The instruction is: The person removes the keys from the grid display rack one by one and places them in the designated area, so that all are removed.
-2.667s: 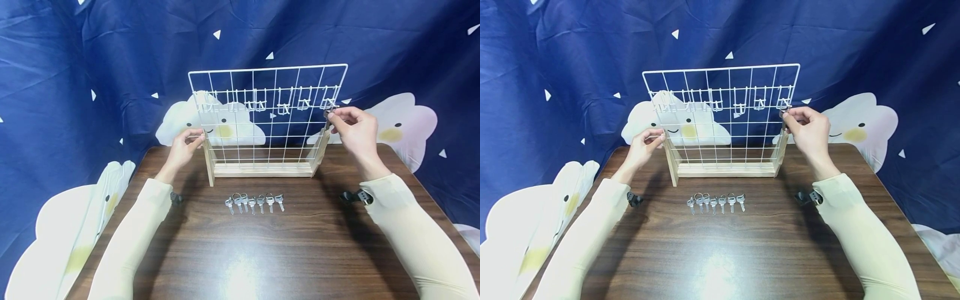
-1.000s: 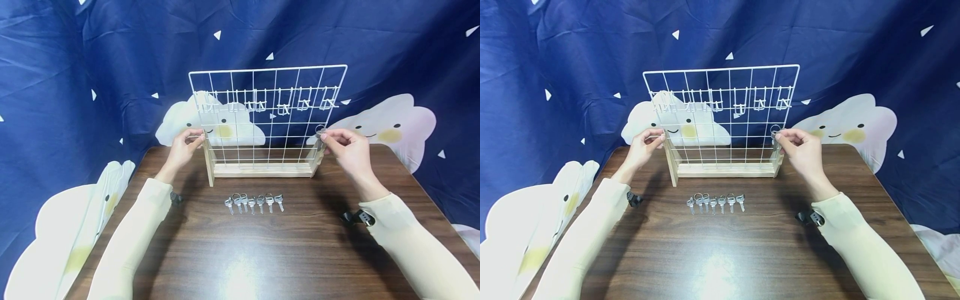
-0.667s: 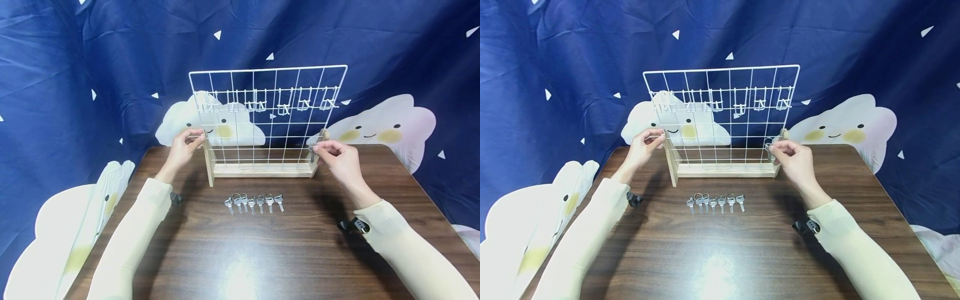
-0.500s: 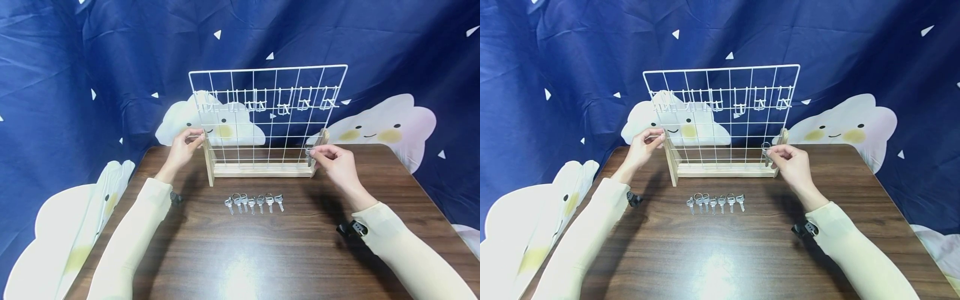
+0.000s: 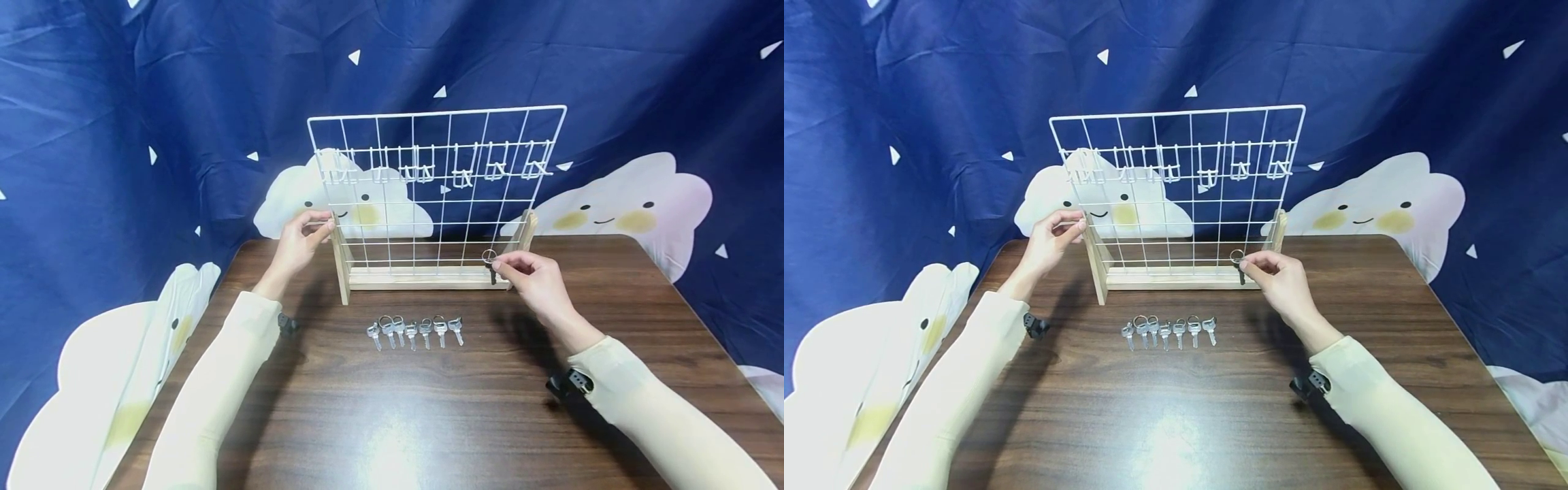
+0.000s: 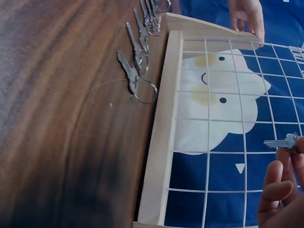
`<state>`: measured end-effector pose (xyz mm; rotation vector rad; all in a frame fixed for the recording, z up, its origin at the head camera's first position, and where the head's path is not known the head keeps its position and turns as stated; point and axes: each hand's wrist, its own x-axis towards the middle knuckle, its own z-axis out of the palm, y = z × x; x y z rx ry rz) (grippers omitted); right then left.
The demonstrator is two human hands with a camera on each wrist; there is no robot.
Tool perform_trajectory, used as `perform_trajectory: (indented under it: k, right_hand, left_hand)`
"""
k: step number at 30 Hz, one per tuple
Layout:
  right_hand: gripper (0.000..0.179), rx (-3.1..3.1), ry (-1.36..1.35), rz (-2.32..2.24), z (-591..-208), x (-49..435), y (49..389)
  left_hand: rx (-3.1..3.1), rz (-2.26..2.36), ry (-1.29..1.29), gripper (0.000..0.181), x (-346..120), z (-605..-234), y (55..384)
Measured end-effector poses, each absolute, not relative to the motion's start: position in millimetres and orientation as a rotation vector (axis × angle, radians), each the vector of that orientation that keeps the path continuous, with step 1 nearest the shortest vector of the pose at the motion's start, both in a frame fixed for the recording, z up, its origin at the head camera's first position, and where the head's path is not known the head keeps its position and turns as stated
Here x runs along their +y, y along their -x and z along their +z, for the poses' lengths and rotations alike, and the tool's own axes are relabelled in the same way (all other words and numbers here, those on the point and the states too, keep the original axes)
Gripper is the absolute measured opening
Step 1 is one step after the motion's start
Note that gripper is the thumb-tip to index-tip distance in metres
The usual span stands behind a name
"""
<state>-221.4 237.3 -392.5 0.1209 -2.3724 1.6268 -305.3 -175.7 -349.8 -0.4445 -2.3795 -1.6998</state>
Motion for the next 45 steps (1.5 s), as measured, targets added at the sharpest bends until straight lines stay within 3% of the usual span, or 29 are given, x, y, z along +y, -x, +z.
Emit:
perform_trajectory:
  k: [45]
  right_hand:
    - [0.017,-2.871,-0.169,1.632,-453,233,222]
  left_hand:
    - [-2.355,-1.746,0.449,0.034,-176,-351,308]
